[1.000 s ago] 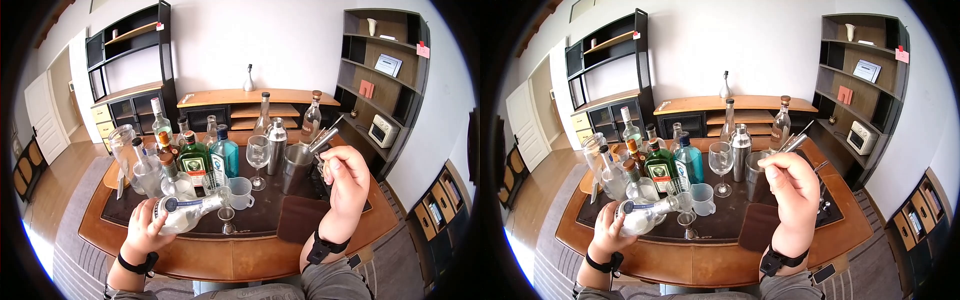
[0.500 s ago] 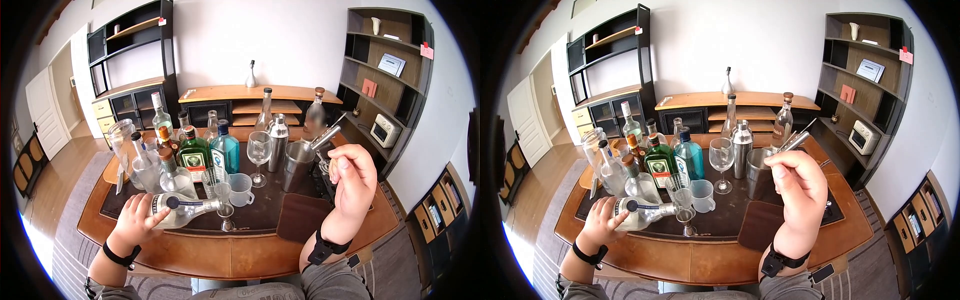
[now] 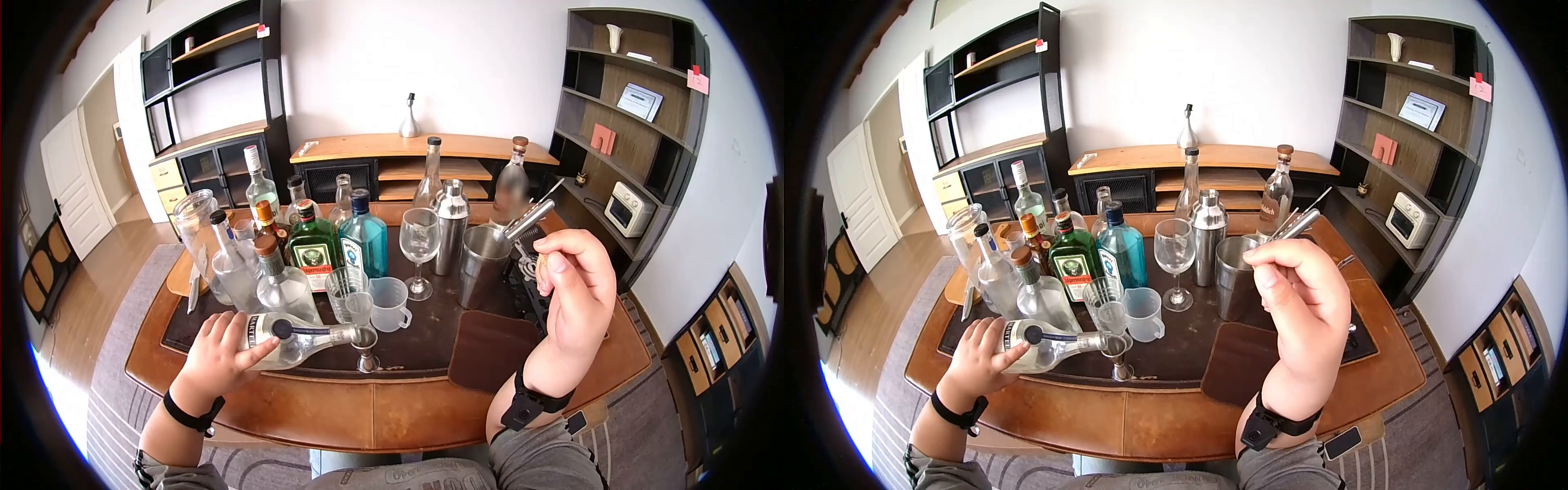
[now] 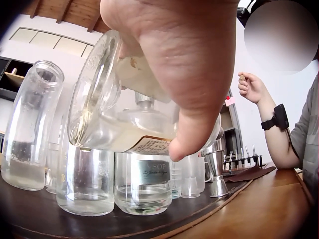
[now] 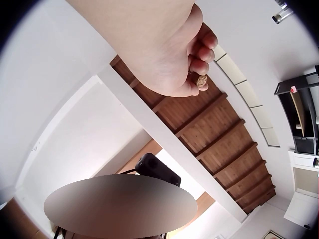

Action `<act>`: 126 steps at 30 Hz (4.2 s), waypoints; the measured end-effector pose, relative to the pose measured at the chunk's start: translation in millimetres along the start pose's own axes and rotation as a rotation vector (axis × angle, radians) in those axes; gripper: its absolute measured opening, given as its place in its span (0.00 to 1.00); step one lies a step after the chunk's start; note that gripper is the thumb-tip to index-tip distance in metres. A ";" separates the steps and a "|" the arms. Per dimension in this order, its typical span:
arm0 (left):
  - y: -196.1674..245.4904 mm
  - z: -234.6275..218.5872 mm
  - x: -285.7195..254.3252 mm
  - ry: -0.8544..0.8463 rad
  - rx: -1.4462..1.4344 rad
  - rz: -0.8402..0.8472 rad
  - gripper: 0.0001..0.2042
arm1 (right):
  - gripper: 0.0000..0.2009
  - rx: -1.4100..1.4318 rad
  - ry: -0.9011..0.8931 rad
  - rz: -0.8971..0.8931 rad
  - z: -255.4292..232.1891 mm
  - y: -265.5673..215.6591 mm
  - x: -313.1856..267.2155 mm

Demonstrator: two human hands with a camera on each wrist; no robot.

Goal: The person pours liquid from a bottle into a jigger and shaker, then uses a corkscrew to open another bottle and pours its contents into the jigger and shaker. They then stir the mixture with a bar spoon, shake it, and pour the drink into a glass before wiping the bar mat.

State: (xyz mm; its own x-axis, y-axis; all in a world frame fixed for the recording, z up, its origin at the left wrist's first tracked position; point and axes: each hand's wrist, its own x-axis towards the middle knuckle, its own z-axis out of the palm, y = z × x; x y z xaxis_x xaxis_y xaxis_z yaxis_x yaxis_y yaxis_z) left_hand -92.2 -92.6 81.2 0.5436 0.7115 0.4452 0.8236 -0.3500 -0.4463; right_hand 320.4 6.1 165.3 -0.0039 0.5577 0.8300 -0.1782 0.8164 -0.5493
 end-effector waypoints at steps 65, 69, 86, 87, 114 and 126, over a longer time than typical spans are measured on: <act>4.1 -31.0 17.1 -0.114 0.267 0.068 0.30 | 0.05 0.017 -0.079 0.017 -0.4 -5.3 -3.0; 4.0 -30.6 17.6 -0.112 0.269 0.069 0.30 | 0.06 0.008 -0.082 0.013 -0.9 -4.9 -2.9; 3.9 -31.7 19.5 -0.123 0.277 0.085 0.31 | 0.07 -0.082 -0.113 -0.044 -2.4 -1.9 -1.5; 4.0 -31.9 19.7 -0.124 0.278 0.084 0.31 | 0.07 -0.085 -0.112 -0.045 -2.4 -2.0 -1.5; 5.5 -29.2 21.2 -0.097 0.237 0.064 0.28 | 0.08 -0.086 -0.117 -0.039 -2.1 -2.3 -1.4; 6.4 -28.7 20.4 -0.130 0.251 0.063 0.28 | 0.08 -0.092 -0.114 -0.040 -2.4 -2.9 -1.6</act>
State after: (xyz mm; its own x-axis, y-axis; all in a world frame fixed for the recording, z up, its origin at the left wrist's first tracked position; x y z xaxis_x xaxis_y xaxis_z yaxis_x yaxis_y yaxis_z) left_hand -71.2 -97.8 109.7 0.5539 0.7711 0.3140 0.7139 -0.2458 -0.6557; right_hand 323.2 3.2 165.3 -0.1110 0.5082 0.8541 -0.0897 0.8507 -0.5179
